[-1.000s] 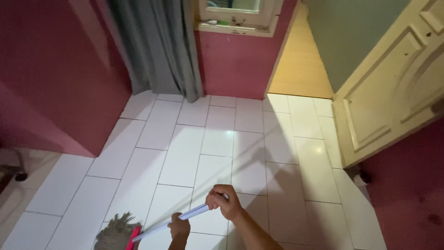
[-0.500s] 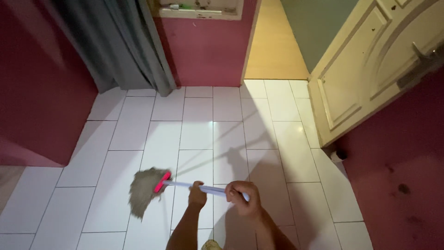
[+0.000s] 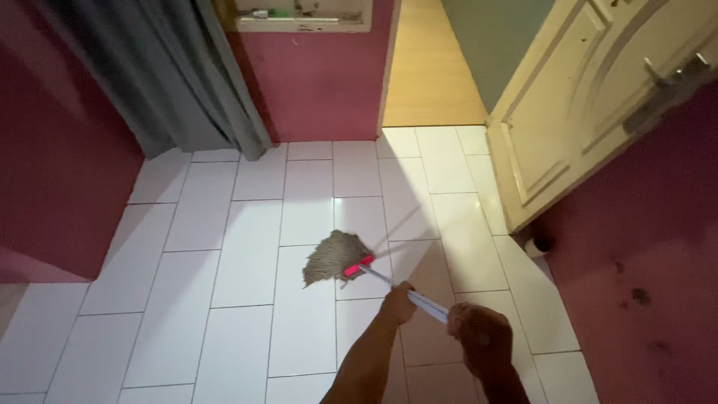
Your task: The person mops a white tiled floor in a room with pink walls using a string mop. They move the mop back and forth across the floor, covering the area near a doorway and along the walls.
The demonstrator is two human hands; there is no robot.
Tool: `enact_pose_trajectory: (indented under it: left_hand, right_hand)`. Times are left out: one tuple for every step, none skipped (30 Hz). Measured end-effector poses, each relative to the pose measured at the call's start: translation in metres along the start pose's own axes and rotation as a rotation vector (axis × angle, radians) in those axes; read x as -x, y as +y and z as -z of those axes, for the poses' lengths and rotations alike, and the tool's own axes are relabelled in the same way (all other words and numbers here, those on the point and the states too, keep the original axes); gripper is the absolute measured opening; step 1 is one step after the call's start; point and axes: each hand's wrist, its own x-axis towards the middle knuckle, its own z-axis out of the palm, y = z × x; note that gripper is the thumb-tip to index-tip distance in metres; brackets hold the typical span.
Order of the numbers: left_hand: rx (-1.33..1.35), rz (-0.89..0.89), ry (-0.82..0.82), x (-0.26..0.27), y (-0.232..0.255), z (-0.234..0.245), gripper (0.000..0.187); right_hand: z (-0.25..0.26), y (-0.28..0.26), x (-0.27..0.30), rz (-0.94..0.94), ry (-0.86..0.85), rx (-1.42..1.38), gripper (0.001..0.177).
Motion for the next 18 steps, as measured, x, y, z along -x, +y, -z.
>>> enact_pose_trajectory:
  left_hand:
    - [0.002,-0.004,-0.005,-0.003,0.007,-0.011,0.018]
    - [-0.042,-0.054,-0.054,-0.005,0.013,-0.021,0.022]
    - [-0.088,-0.106,-0.1,-0.011,0.02,-0.031,0.026]
    - [-0.087,-0.113,-0.102,-0.008,0.027,-0.03,0.026]
    - [-0.155,-0.104,-0.138,-0.003,0.033,-0.031,0.031]
    - [-0.224,-0.096,-0.173,0.001,0.04,-0.031,0.036]
    - [-0.222,-0.096,-0.178,0.009,0.052,-0.028,0.036]
    - [-0.257,-0.055,-0.189,0.017,0.065,-0.024,0.038]
    - [-0.292,-0.015,-0.199,0.026,0.077,-0.019,0.041]
    - [-0.291,-0.015,-0.202,0.017,0.073,-0.023,0.041]
    - [-0.307,-0.031,-0.166,0.01,0.07,-0.028,0.038]
    - [-0.323,-0.047,-0.13,0.003,0.067,-0.034,0.036]
    - [-0.325,-0.051,-0.133,0.001,0.069,-0.027,0.036]
    - [-0.341,-0.017,-0.125,-0.001,0.07,-0.02,0.04]
    - [-0.355,0.019,-0.119,-0.001,0.071,-0.015,0.045]
    - [-0.354,0.017,-0.123,-0.005,0.066,-0.012,0.045]
    - [-0.356,0.042,-0.1,-0.011,0.06,-0.008,0.041]
    - [-0.358,0.066,-0.078,-0.017,0.055,-0.002,0.037]
  right_hand:
    - [0.009,-0.014,-0.002,-0.002,0.003,0.006,0.035]
    - [0.018,-0.029,-0.003,-0.016,0.036,-0.003,0.034]
    - [0.026,-0.041,-0.005,-0.027,0.071,-0.013,0.034]
    - [0.03,-0.04,-0.005,-0.025,0.075,-0.007,0.034]
    - [0.032,-0.04,-0.002,0.121,0.065,-0.188,0.032]
    - [0.035,-0.039,-0.001,0.267,0.053,-0.37,0.03]
    - [0.038,-0.031,0.003,0.264,0.054,-0.367,0.03]
    - [0.041,-0.023,0.005,0.301,0.098,-0.516,0.027]
    - [0.042,-0.016,0.008,0.34,0.141,-0.666,0.026]
    - [0.042,-0.005,0.007,0.337,0.142,-0.663,0.026]
    - [0.043,0.005,0.006,0.305,0.156,-0.686,0.027]
    - [0.044,0.015,0.006,0.273,0.171,-0.708,0.029]
    - [0.04,0.017,0.004,0.274,0.175,-0.705,0.029]
    - [0.036,0.02,0.001,0.266,0.173,-0.717,0.027]
    - [0.032,0.021,0.001,0.255,0.169,-0.727,0.024]
    - [0.026,0.024,0.003,0.253,0.171,-0.723,0.024]
    - [0.019,0.028,0.004,0.225,0.158,-0.648,0.026]
    - [0.011,0.031,0.004,0.196,0.146,-0.573,0.028]
